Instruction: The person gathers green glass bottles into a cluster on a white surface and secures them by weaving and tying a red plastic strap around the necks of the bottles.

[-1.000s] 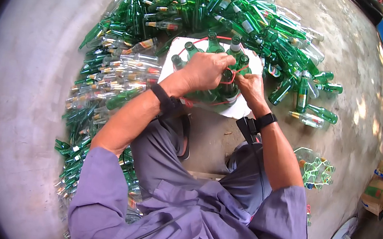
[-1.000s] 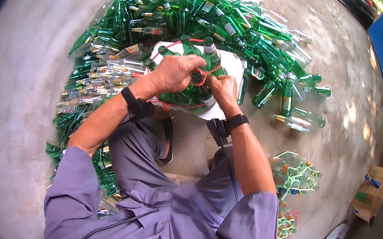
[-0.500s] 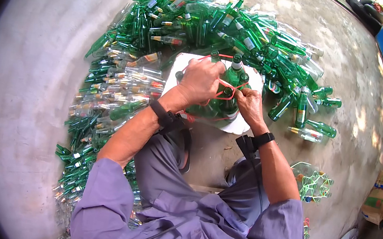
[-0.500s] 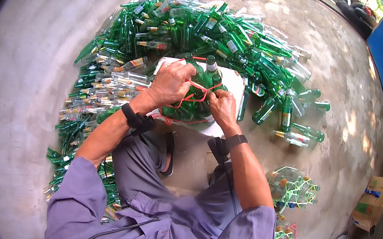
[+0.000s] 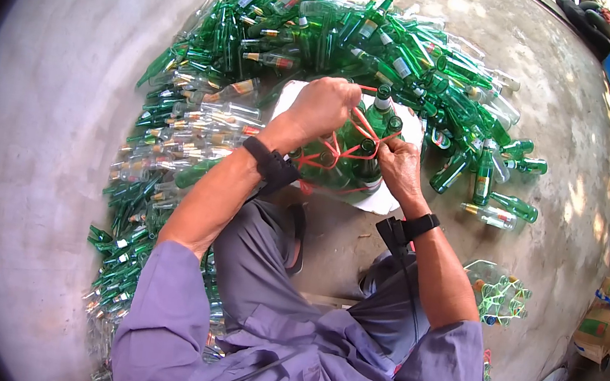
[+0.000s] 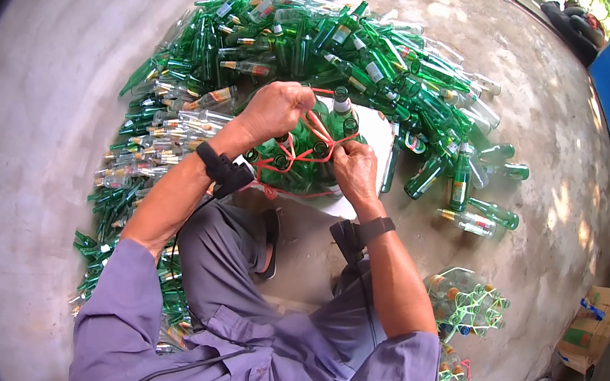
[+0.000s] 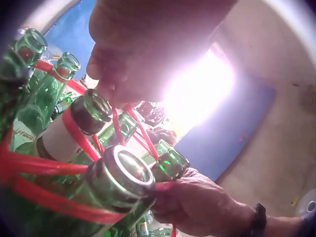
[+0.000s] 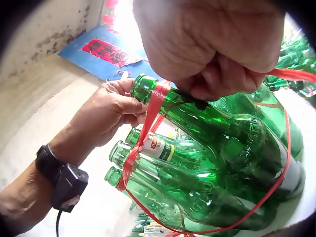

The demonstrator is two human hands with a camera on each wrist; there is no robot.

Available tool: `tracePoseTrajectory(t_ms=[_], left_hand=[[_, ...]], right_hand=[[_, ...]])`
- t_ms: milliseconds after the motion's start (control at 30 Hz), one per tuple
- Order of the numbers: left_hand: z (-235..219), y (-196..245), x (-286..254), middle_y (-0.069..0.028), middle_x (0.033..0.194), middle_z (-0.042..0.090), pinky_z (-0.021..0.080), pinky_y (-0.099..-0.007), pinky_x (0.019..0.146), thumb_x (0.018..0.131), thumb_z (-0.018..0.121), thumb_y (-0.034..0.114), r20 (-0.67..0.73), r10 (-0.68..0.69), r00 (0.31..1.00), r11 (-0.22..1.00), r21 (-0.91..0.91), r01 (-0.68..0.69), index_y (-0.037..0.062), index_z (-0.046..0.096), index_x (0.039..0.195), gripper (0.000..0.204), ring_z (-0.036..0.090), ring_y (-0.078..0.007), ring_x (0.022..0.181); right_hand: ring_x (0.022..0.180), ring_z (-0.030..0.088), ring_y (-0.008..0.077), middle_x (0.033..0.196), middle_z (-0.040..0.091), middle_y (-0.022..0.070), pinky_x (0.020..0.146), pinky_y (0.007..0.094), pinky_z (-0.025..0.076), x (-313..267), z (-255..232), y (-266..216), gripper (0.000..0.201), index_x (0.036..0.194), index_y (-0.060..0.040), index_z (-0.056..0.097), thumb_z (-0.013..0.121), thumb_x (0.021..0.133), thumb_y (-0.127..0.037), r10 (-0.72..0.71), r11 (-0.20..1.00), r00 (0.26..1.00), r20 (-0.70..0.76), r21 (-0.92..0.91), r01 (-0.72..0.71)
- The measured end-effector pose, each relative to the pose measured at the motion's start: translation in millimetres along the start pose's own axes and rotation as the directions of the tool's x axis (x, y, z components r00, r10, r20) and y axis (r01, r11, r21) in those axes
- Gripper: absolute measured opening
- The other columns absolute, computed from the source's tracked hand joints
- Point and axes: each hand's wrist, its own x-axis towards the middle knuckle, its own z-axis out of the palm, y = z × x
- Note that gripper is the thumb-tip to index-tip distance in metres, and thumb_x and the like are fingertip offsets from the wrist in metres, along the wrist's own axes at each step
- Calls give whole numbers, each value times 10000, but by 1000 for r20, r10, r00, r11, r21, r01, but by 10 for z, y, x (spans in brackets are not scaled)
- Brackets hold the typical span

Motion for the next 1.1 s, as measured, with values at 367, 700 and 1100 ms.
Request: tracePoseTrajectory(t_ms=[367,700,1100], left_hand=[[190,-123,253,-180,827,719,570,-379,759,738,550,-52,156,-69,985,989,-121,88,54,763,846,262,712,-333,779],[43,300,-266,-164,976,708,530,-450,881,800,621,31,-177,58,983,998,-16,-61,25,696,1005,218,679,-349,930],[386,1178,-1333,-74,825,644,490,-398,789,704,694,56,100,364,926,899,-297,-321,56,649,888,189,626,-265,852]], right_hand=[[567,626,353,613,604,251,631,455,501,-45,-115,-168,325,722,72,645,602,839,-228,49,966,999,-11,-252,-50],[477,347,153,518,341,183,483,398,382,-261,-265,-233,373,653,83,537,619,869,-209,-97,958,993,64,-266,111],[590,589,454,647,548,295,580,494,470,-300,-259,-310,333,691,49,624,577,881,-221,-112,914,987,116,-378,148]])
